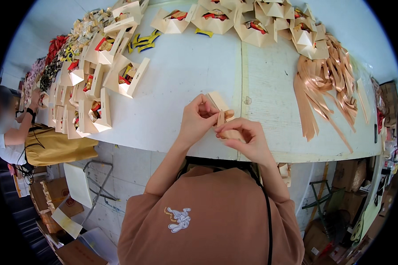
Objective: The person assembles small wooden gift boxes by placing wrapped candies inside, threading a ribbon through the frame, and tying a knot to secure the contents. The person repeats this process for multiple boxes, placing finished units on the table.
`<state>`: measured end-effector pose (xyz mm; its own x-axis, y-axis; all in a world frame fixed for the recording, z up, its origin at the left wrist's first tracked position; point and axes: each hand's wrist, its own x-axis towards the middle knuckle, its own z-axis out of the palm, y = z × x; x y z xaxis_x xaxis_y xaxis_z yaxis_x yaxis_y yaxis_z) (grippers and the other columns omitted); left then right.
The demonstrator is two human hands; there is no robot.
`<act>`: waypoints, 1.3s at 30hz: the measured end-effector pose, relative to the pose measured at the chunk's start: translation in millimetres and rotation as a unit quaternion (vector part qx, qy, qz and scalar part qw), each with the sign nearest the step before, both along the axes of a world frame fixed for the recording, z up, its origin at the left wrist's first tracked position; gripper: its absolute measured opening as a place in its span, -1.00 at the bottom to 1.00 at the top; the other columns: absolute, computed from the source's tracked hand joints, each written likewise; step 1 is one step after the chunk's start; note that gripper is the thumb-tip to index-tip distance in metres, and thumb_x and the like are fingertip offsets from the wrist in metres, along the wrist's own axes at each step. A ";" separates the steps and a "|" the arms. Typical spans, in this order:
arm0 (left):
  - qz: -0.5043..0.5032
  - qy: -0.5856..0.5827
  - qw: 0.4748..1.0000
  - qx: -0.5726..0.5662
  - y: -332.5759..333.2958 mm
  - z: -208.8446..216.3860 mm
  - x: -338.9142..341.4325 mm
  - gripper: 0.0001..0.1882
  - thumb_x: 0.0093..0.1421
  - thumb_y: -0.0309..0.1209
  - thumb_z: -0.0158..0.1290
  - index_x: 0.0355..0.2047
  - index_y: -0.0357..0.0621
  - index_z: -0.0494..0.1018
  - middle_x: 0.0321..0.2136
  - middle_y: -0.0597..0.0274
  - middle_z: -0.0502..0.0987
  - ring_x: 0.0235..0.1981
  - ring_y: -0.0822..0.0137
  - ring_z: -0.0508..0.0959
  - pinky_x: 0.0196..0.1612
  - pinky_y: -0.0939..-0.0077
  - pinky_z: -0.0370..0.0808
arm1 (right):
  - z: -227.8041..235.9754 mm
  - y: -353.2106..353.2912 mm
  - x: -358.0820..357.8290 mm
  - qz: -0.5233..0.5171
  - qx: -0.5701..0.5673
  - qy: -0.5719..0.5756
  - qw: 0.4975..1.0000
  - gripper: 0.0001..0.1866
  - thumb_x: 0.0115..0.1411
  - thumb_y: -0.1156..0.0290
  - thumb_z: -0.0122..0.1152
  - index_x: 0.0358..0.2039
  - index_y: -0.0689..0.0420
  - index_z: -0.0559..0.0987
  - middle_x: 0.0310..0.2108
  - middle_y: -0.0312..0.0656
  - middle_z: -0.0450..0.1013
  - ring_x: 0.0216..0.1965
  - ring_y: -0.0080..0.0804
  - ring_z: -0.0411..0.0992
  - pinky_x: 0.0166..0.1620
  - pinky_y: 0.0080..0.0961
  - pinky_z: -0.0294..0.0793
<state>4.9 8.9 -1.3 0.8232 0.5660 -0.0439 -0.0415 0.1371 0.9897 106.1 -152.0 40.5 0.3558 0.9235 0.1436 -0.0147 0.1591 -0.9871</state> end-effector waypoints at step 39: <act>-0.093 0.022 0.992 -0.084 -18.0 8.3 5.6 -0.77 0.07 -0.62 0.27 -0.47 -0.16 0.39 -0.45 0.35 0.59 -0.37 0.51 0.56 -0.19 0.55 0.52 | -38.1 -20.3 1.5 -0.301 -0.013 -0.117 0.946 -0.92 0.11 0.53 0.39 -0.39 0.21 0.63 -0.31 -0.19 0.60 -0.24 -0.42 0.53 -0.09 -0.48 0.47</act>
